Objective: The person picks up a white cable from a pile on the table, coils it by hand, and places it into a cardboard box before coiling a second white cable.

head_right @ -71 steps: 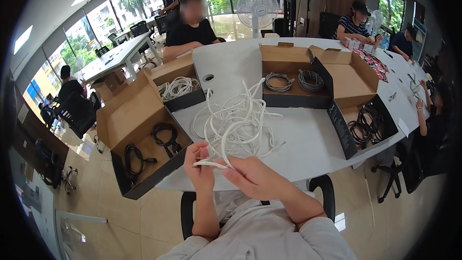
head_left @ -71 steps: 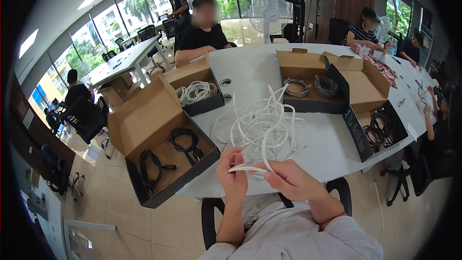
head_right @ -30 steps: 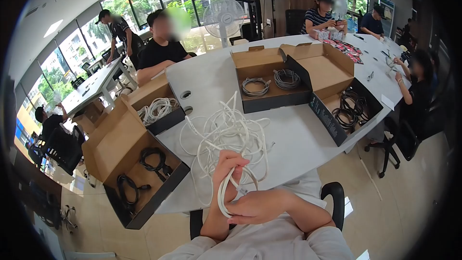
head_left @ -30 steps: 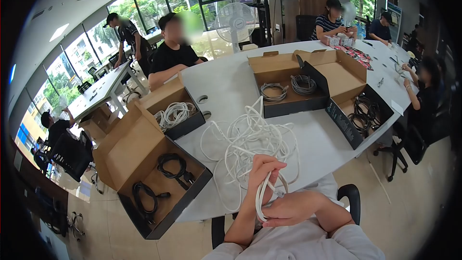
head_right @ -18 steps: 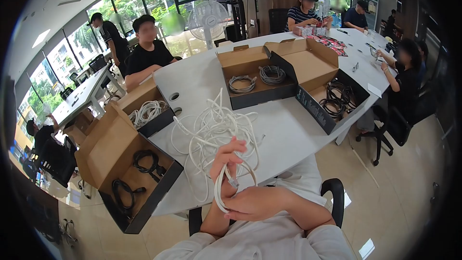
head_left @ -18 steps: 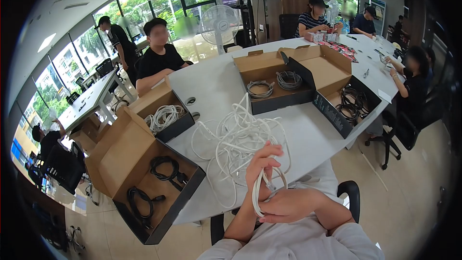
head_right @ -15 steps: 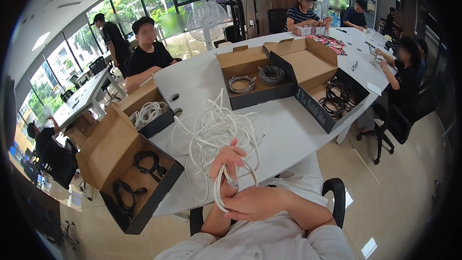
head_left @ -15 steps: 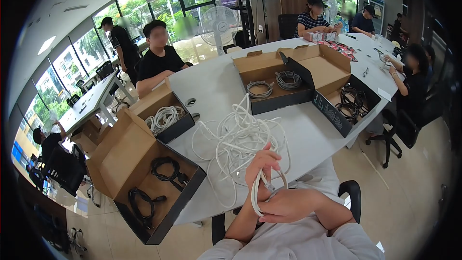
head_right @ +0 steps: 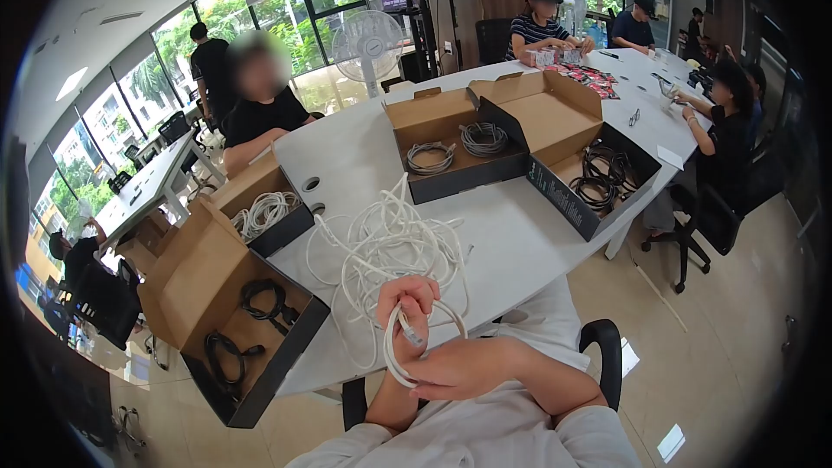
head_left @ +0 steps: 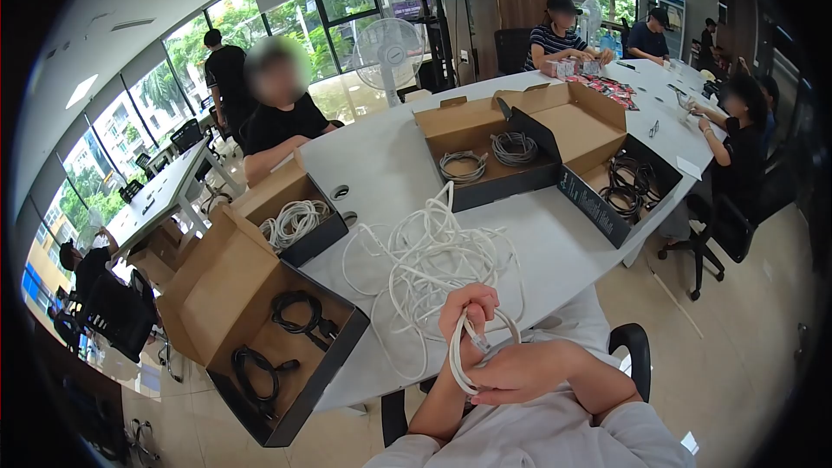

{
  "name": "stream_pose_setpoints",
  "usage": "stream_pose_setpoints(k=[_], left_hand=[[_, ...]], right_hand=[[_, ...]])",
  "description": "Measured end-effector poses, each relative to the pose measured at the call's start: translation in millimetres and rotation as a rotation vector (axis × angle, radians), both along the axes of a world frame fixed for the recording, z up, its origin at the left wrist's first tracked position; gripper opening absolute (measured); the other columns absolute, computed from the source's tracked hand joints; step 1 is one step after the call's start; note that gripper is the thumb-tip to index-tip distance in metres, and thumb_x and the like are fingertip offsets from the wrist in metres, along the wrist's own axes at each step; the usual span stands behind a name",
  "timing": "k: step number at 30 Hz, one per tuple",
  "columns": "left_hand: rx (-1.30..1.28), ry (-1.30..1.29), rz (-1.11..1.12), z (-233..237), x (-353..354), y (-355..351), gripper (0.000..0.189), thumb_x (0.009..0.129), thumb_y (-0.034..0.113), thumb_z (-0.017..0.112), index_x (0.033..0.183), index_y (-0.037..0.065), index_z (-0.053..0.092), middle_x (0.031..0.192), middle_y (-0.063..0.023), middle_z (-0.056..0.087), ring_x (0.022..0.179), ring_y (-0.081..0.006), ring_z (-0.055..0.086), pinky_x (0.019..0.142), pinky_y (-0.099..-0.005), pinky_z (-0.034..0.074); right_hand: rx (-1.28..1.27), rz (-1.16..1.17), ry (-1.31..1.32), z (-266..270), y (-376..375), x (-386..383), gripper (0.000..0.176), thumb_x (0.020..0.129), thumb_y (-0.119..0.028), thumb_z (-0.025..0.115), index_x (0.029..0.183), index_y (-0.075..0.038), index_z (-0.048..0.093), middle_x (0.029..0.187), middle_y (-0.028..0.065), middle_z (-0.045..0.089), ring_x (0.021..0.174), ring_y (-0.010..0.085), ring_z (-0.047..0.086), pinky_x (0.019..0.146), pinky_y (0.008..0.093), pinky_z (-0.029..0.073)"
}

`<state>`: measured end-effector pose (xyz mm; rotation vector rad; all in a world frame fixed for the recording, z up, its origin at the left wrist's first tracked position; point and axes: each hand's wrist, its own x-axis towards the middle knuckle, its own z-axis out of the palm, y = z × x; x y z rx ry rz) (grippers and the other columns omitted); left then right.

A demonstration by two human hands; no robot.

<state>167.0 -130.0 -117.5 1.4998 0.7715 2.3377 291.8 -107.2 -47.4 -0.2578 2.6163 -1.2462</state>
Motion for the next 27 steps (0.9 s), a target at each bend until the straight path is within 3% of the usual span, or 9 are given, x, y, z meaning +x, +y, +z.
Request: stream_pose_setpoints(k=[5, 10, 14, 19, 22, 27], left_hand=[[-0.045, -0.029, -0.043, -0.5, -6.9, -4.1, 0.032, 0.099, 0.033, 0.053, 0.105, 0.001, 0.055, 0.085, -0.0071, 0.052, 0.063, -0.0107, 0.049, 0.054, -0.0235, 0.038], [-0.039, -0.119, -0.137, 5.9, -12.0, -6.3, 0.034, 0.097, 0.034, 0.057, 0.105, 0.001, 0.055, 0.101, -0.0092, 0.050, 0.062, -0.0102, 0.050, 0.052, -0.0228, 0.040], [-0.071, -0.188, -0.191, 3.3, -14.1, -11.5, 0.027, 0.096, 0.027, 0.059, 0.104, 0.002, 0.054, 0.096, -0.0082, 0.053, 0.054, -0.0069, 0.045, 0.046, -0.0208, 0.034], [-0.307, -0.238, -0.098, 4.5, -15.6, -27.6, 0.010, 0.096, 0.009, 0.051, 0.101, 0.001, 0.056, 0.093, -0.0069, 0.057, 0.055, -0.0038, 0.045, 0.046, -0.0186, 0.033], [-0.337, -0.207, -0.024, 2.4, -15.5, -29.5, 0.013, 0.095, 0.003, 0.043, 0.097, 0.000, 0.055, 0.091, -0.0096, 0.057, 0.051, -0.0069, 0.045, 0.045, -0.0207, 0.036], [-0.279, -0.098, 0.182, 1.8, -14.0, -32.7, 0.019, 0.096, 0.000, 0.037, 0.092, -0.003, 0.055, 0.095, -0.0138, 0.056, 0.062, -0.0144, 0.058, 0.056, -0.0255, 0.049]], right_hand=[[0.017, 0.032, -0.017, -1.2, 2.0, -3.0, 0.026, 0.101, -0.026, 0.045, 0.105, -0.001, 0.049, 0.097, 0.0158, 0.066, 0.089, 0.0358, 0.063, 0.078, 0.0434, 0.049], [-0.076, 0.042, 0.030, -0.1, 4.6, -2.1, 0.027, 0.102, -0.027, 0.045, 0.104, 0.000, 0.052, 0.090, 0.0152, 0.065, 0.082, 0.0332, 0.062, 0.074, 0.0404, 0.048], [-0.211, 0.073, 0.160, -8.8, 5.6, -0.3, 0.023, 0.103, -0.023, 0.045, 0.103, -0.002, 0.054, 0.074, 0.0128, 0.060, 0.065, 0.0279, 0.057, 0.061, 0.0370, 0.045], [-0.224, 0.157, 0.114, -8.6, 7.2, -6.0, 0.025, 0.103, -0.023, 0.044, 0.100, -0.001, 0.054, 0.077, 0.0138, 0.061, 0.067, 0.0271, 0.058, 0.063, 0.0359, 0.045], [-0.209, 0.171, 0.100, -20.5, 8.0, -10.4, 0.028, 0.102, -0.025, 0.046, 0.098, 0.001, 0.055, 0.076, 0.0163, 0.061, 0.067, 0.0298, 0.058, 0.064, 0.0377, 0.045], [-0.136, 0.211, 0.094, -20.0, 9.0, -15.4, 0.032, 0.101, -0.028, 0.047, 0.094, 0.003, 0.054, 0.073, 0.0195, 0.060, 0.066, 0.0321, 0.057, 0.063, 0.0403, 0.045]])
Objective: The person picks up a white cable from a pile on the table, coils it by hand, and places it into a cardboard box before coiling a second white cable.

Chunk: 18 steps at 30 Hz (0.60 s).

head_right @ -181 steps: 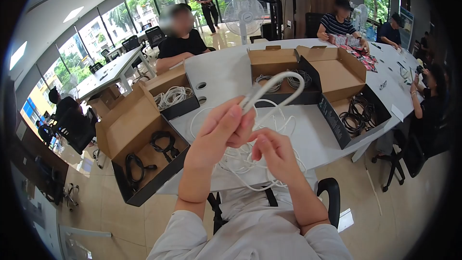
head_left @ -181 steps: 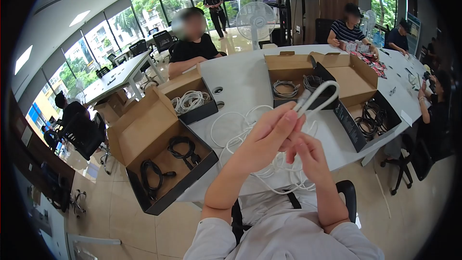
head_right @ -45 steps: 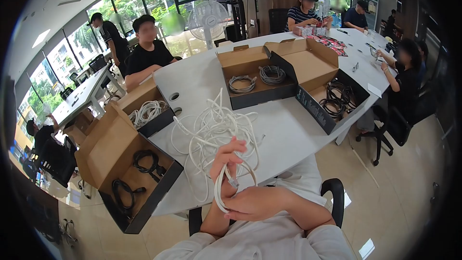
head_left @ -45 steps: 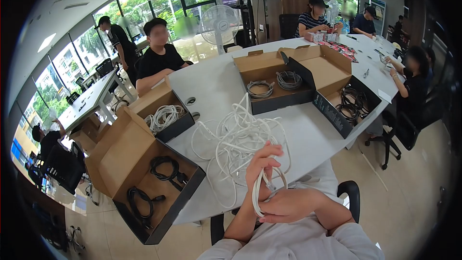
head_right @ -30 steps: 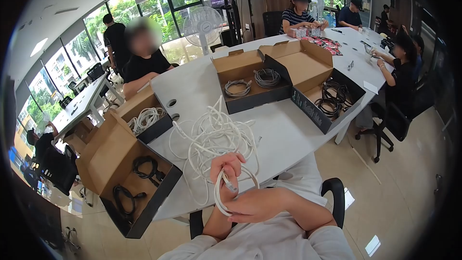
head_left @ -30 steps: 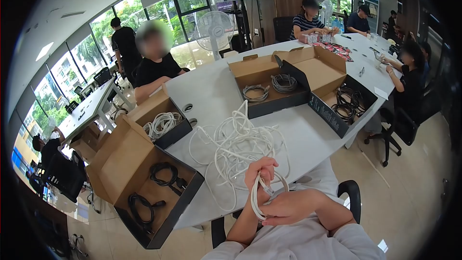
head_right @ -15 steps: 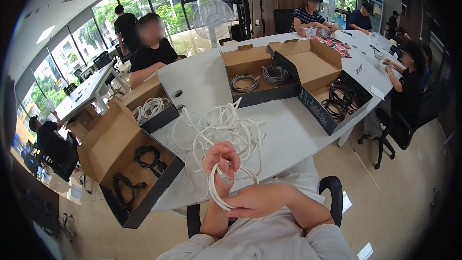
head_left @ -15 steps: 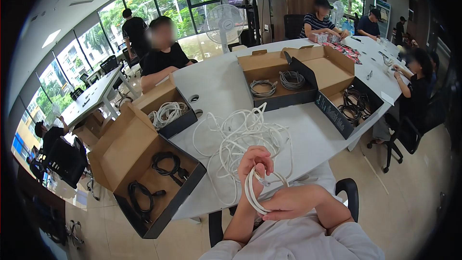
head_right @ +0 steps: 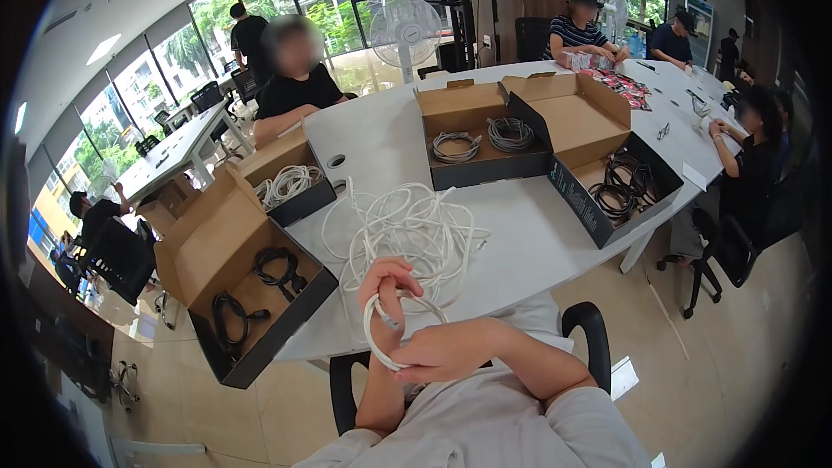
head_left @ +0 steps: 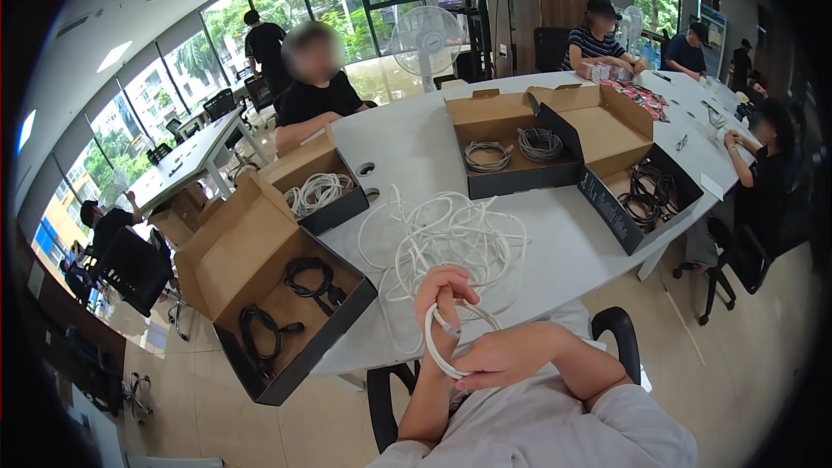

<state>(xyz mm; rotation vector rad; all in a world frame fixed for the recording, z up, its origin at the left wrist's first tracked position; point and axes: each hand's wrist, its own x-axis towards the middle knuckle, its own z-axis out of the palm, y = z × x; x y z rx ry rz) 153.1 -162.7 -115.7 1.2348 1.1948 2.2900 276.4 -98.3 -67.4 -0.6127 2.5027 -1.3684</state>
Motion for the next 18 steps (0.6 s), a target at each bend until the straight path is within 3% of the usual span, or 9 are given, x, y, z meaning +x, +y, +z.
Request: stream_pose_setpoints(k=[5, 8, 13, 18], left_hand=[[-0.002, 0.009, 0.127, -2.1, -1.9, -5.6, 0.022, 0.094, -0.004, 0.033, 0.091, -0.004, 0.055, 0.097, -0.0159, 0.056, 0.068, -0.0181, 0.063, 0.063, -0.0286, 0.055], [-0.017, 0.035, 0.213, -5.4, -5.8, -8.0, 0.021, 0.093, -0.004, 0.033, 0.091, -0.003, 0.054, 0.096, -0.0156, 0.056, 0.069, -0.0192, 0.063, 0.064, -0.0303, 0.056], [-0.087, 0.079, 0.349, -8.8, -10.8, -10.8, 0.019, 0.091, -0.003, 0.034, 0.090, -0.002, 0.053, 0.094, -0.0151, 0.057, 0.072, -0.0206, 0.063, 0.065, -0.0321, 0.057], [-0.099, 0.020, 0.338, -10.1, -19.7, -12.2, 0.019, 0.088, -0.007, 0.036, 0.088, -0.003, 0.054, 0.090, -0.0146, 0.059, 0.074, -0.0200, 0.062, 0.067, -0.0312, 0.056]], right_hand=[[-0.021, 0.071, -0.026, 8.3, -0.1, -8.8, 0.032, 0.101, -0.027, 0.047, 0.091, 0.003, 0.052, 0.072, 0.0200, 0.059, 0.065, 0.0334, 0.056, 0.064, 0.0411, 0.044], [0.044, 0.161, -0.029, 10.0, 2.8, -18.0, 0.029, 0.102, -0.025, 0.046, 0.101, 0.002, 0.054, 0.078, 0.0191, 0.063, 0.069, 0.0353, 0.059, 0.063, 0.0405, 0.046], [-0.024, 0.274, -0.009, 9.9, 7.1, -33.8, 0.029, 0.101, -0.026, 0.049, 0.097, 0.002, 0.055, 0.076, 0.0193, 0.062, 0.067, 0.0347, 0.059, 0.063, 0.0407, 0.046], [-0.064, 0.340, 0.002, 3.6, 12.0, -54.2, 0.031, 0.099, -0.028, 0.052, 0.091, 0.001, 0.057, 0.074, 0.0178, 0.062, 0.066, 0.0331, 0.059, 0.062, 0.0393, 0.046]])
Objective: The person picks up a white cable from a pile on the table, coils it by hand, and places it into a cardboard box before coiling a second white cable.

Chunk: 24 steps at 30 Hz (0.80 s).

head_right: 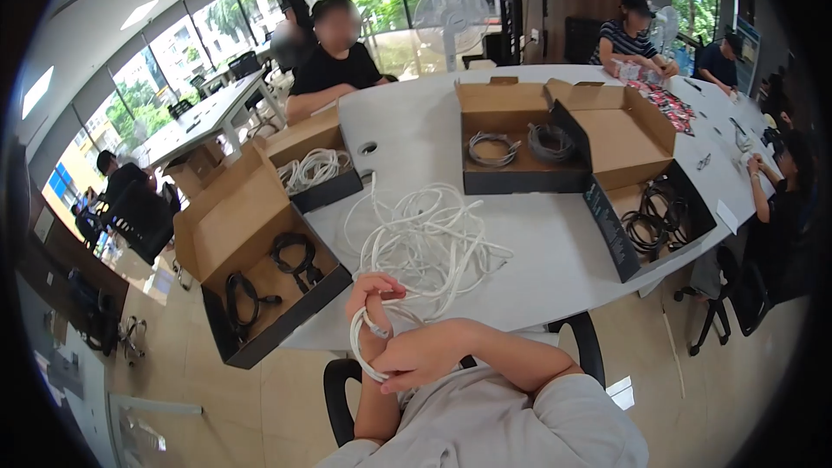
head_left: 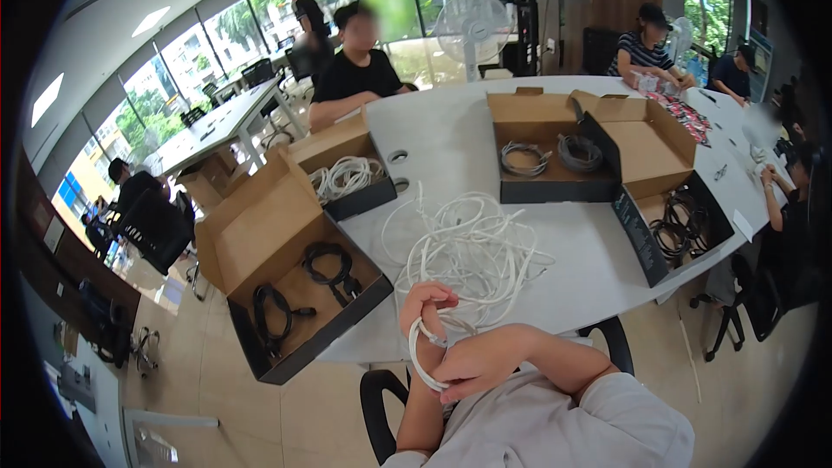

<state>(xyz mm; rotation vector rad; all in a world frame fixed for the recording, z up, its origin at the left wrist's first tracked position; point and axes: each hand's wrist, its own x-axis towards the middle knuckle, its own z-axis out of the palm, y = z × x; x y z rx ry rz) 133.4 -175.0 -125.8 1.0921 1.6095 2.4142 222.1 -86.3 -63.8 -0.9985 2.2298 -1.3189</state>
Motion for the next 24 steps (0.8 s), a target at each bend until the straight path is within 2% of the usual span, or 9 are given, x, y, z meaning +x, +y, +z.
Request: stream_pose_setpoints(k=[5, 8, 11, 14, 15, 18, 19, 20, 24], left_hand=[[-0.016, -0.090, -0.144, 1.8, -2.4, -9.8, 0.016, 0.090, -0.001, 0.037, 0.087, -0.001, 0.052, 0.089, -0.0142, 0.059, 0.081, -0.0215, 0.060, 0.081, -0.0358, 0.052], [0.198, -0.231, -0.264, -12.5, -3.9, -3.8, 0.013, 0.097, 0.005, 0.043, 0.086, 0.003, 0.049, 0.085, -0.0123, 0.057, 0.077, -0.0225, 0.059, 0.077, -0.0337, 0.052], [0.296, -0.452, -0.273, -1.9, 2.1, -2.8, 0.011, 0.101, 0.011, 0.042, 0.093, 0.008, 0.048, 0.081, -0.0083, 0.053, 0.068, -0.0177, 0.055, 0.069, -0.0301, 0.049], [0.322, -0.529, -0.294, 14.3, 6.0, -6.6, 0.009, 0.104, 0.018, 0.040, 0.100, 0.012, 0.045, 0.075, -0.0027, 0.048, 0.056, -0.0103, 0.043, 0.060, -0.0266, 0.045], [0.371, -0.556, -0.335, 12.7, 4.8, -4.4, 0.010, 0.105, 0.022, 0.039, 0.105, 0.014, 0.045, 0.069, 0.0016, 0.040, 0.049, -0.0065, 0.030, 0.050, -0.0233, 0.035], [0.458, -0.631, -0.423, 13.0, 1.6, 1.0, 0.017, 0.106, 0.026, 0.035, 0.108, 0.012, 0.044, 0.066, 0.0014, 0.038, 0.048, -0.0061, 0.026, 0.047, -0.0232, 0.025], [0.431, -0.638, -0.400, 16.8, 1.6, 3.6, 0.020, 0.106, 0.029, 0.034, 0.107, 0.012, 0.045, 0.062, 0.0040, 0.031, 0.046, -0.0057, 0.021, 0.045, -0.0239, 0.021], [0.443, -0.641, -0.426, 16.5, -0.2, 6.4, 0.021, 0.106, 0.030, 0.034, 0.106, 0.013, 0.046, 0.061, 0.0044, 0.029, 0.046, -0.0058, 0.020, 0.045, -0.0243, 0.020], [0.521, -0.668, -0.560, 12.4, -6.7, 15.6, 0.026, 0.106, 0.033, 0.032, 0.102, 0.013, 0.048, 0.058, 0.0057, 0.023, 0.046, -0.0064, 0.017, 0.045, -0.0259, 0.018]], right_hand=[[0.155, 0.023, -0.022, 4.4, -0.1, -10.6, 0.030, 0.099, -0.027, 0.052, 0.089, 0.001, 0.056, 0.078, 0.0148, 0.061, 0.070, 0.0287, 0.059, 0.068, 0.0376, 0.047], [-0.002, -0.075, 0.087, 6.3, -2.0, -5.9, 0.027, 0.097, -0.029, 0.056, 0.099, -0.002, 0.061, 0.080, 0.0141, 0.064, 0.070, 0.0295, 0.062, 0.063, 0.0368, 0.047], [-0.055, -0.177, 0.208, 4.4, 1.7, 2.7, 0.024, 0.096, -0.024, 0.058, 0.109, -0.005, 0.062, 0.084, 0.0112, 0.064, 0.074, 0.0279, 0.062, 0.067, 0.0345, 0.049], [-0.242, -0.331, 0.218, 25.5, 7.4, 15.7, 0.021, 0.094, -0.012, 0.058, 0.113, -0.004, 0.063, 0.088, 0.0097, 0.065, 0.077, 0.0254, 0.063, 0.073, 0.0325, 0.050], [-0.313, -0.382, 0.237, 24.5, 10.8, 18.2, 0.020, 0.092, -0.008, 0.058, 0.111, -0.004, 0.063, 0.089, 0.0096, 0.065, 0.078, 0.0249, 0.063, 0.073, 0.0322, 0.050], [-0.474, -0.562, 0.307, 21.2, 23.3, 20.8, 0.020, 0.088, 0.000, 0.057, 0.106, -0.002, 0.065, 0.091, 0.0095, 0.066, 0.079, 0.0235, 0.063, 0.074, 0.0314, 0.049], [-0.498, -0.641, 0.330, 20.3, 24.8, 21.0, 0.020, 0.087, 0.001, 0.057, 0.105, -0.002, 0.065, 0.091, 0.0096, 0.065, 0.079, 0.0231, 0.063, 0.074, 0.0311, 0.049], [-0.525, -0.721, 0.351, 19.6, 26.1, 20.9, 0.020, 0.086, 0.002, 0.057, 0.104, -0.001, 0.066, 0.090, 0.0097, 0.065, 0.079, 0.0227, 0.063, 0.074, 0.0309, 0.049], [-0.120, -0.993, 0.490, 16.8, 32.1, 20.7, 0.024, 0.087, -0.004, 0.061, 0.110, -0.001, 0.063, 0.097, 0.0118, 0.064, 0.089, 0.0273, 0.061, 0.083, 0.0343, 0.047]])
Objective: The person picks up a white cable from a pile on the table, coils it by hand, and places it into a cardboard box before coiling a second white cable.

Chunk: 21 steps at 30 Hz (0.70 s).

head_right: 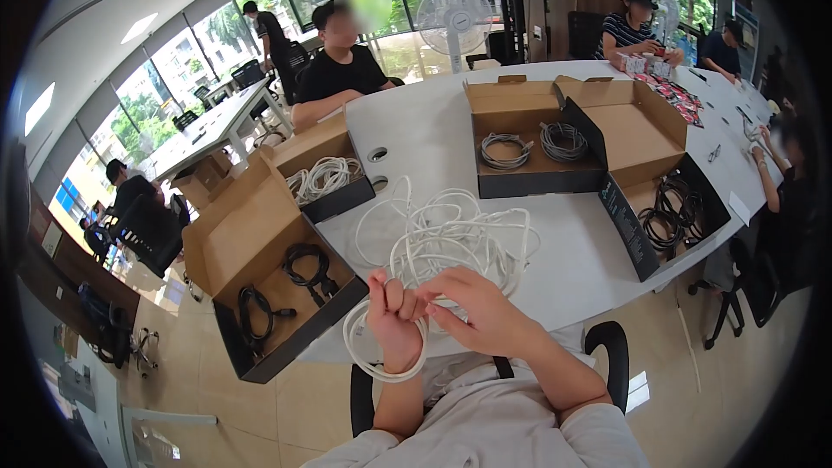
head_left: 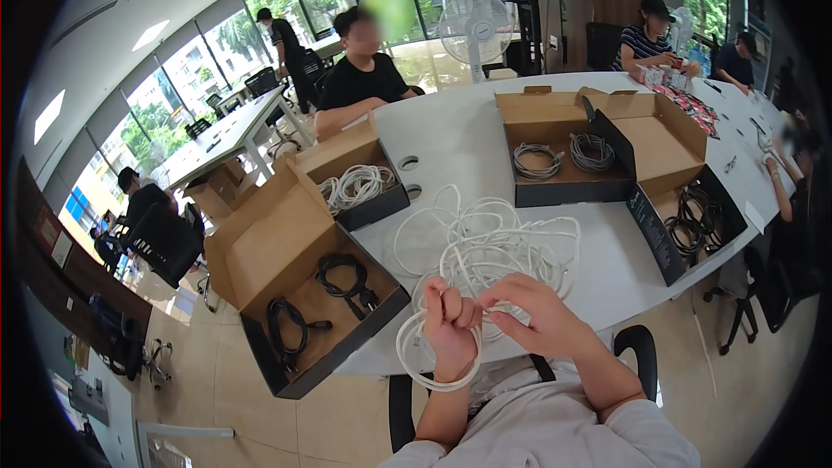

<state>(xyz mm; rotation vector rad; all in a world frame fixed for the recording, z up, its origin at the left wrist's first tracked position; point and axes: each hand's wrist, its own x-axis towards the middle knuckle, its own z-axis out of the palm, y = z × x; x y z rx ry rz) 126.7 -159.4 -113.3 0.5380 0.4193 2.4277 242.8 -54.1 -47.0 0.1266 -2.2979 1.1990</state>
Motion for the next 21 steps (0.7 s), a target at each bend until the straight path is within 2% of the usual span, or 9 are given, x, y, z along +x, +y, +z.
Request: stream_pose_setpoints(k=[2, 5, 8, 11, 17, 21], left_hand=[[0.054, -0.001, -0.054, -0.2, -1.3, 3.4, 0.028, 0.106, 0.034, 0.031, 0.100, 0.013, 0.048, 0.057, 0.0059, 0.021, 0.046, -0.0069, 0.016, 0.045, -0.0265, 0.018], [0.106, -0.003, -0.111, 6.1, -2.0, 4.7, 0.030, 0.107, 0.035, 0.027, 0.098, 0.012, 0.046, 0.055, 0.0057, 0.019, 0.045, -0.0078, 0.015, 0.044, -0.0269, 0.018], [0.108, -0.006, -0.144, 7.0, -3.1, 7.1, 0.030, 0.107, 0.035, 0.027, 0.097, 0.012, 0.045, 0.055, 0.0056, 0.019, 0.044, -0.0076, 0.015, 0.044, -0.0271, 0.017], [0.185, -0.002, -0.188, 5.6, -6.1, 10.6, 0.028, 0.107, 0.031, 0.026, 0.099, 0.011, 0.044, 0.055, 0.0049, 0.020, 0.043, -0.0074, 0.016, 0.043, -0.0268, 0.017], [0.215, -0.025, -0.203, 8.9, -16.7, 11.2, 0.029, 0.107, 0.032, 0.027, 0.098, 0.012, 0.045, 0.054, 0.0052, 0.020, 0.044, -0.0076, 0.015, 0.043, -0.0268, 0.017], [0.292, -0.067, -0.238, 10.1, -24.4, 9.4, 0.029, 0.107, 0.031, 0.026, 0.099, 0.011, 0.046, 0.054, 0.0048, 0.020, 0.044, -0.0076, 0.014, 0.044, -0.0264, 0.017]], right_hand=[[0.163, -0.171, -0.016, -8.7, 0.4, -1.0, 0.027, 0.089, -0.011, 0.062, 0.115, -0.001, 0.061, 0.101, 0.0134, 0.063, 0.095, 0.0298, 0.059, 0.088, 0.0378, 0.045], [0.287, -0.234, -0.134, -39.6, 9.8, -2.0, 0.036, 0.092, -0.023, 0.061, 0.121, -0.001, 0.058, 0.109, 0.0164, 0.060, 0.102, 0.0335, 0.056, 0.094, 0.0422, 0.041], [0.245, -0.119, -0.296, -43.2, 16.4, -0.6, 0.039, 0.093, -0.029, 0.059, 0.120, -0.001, 0.059, 0.105, 0.0165, 0.062, 0.099, 0.0335, 0.058, 0.092, 0.0426, 0.042], [0.230, -0.069, -0.410, -32.2, 19.3, 2.6, 0.038, 0.092, -0.028, 0.061, 0.119, -0.002, 0.060, 0.101, 0.0154, 0.064, 0.096, 0.0334, 0.060, 0.088, 0.0411, 0.043], [0.212, -0.111, -0.335, -35.8, 21.7, 12.0, 0.035, 0.087, -0.021, 0.066, 0.117, -0.005, 0.062, 0.097, 0.0135, 0.065, 0.091, 0.0328, 0.060, 0.084, 0.0406, 0.044], [0.281, -0.254, -0.264, -38.3, 21.5, 15.9, 0.032, 0.082, -0.015, 0.068, 0.113, -0.006, 0.064, 0.099, 0.0115, 0.065, 0.091, 0.0318, 0.061, 0.086, 0.0393, 0.045]])
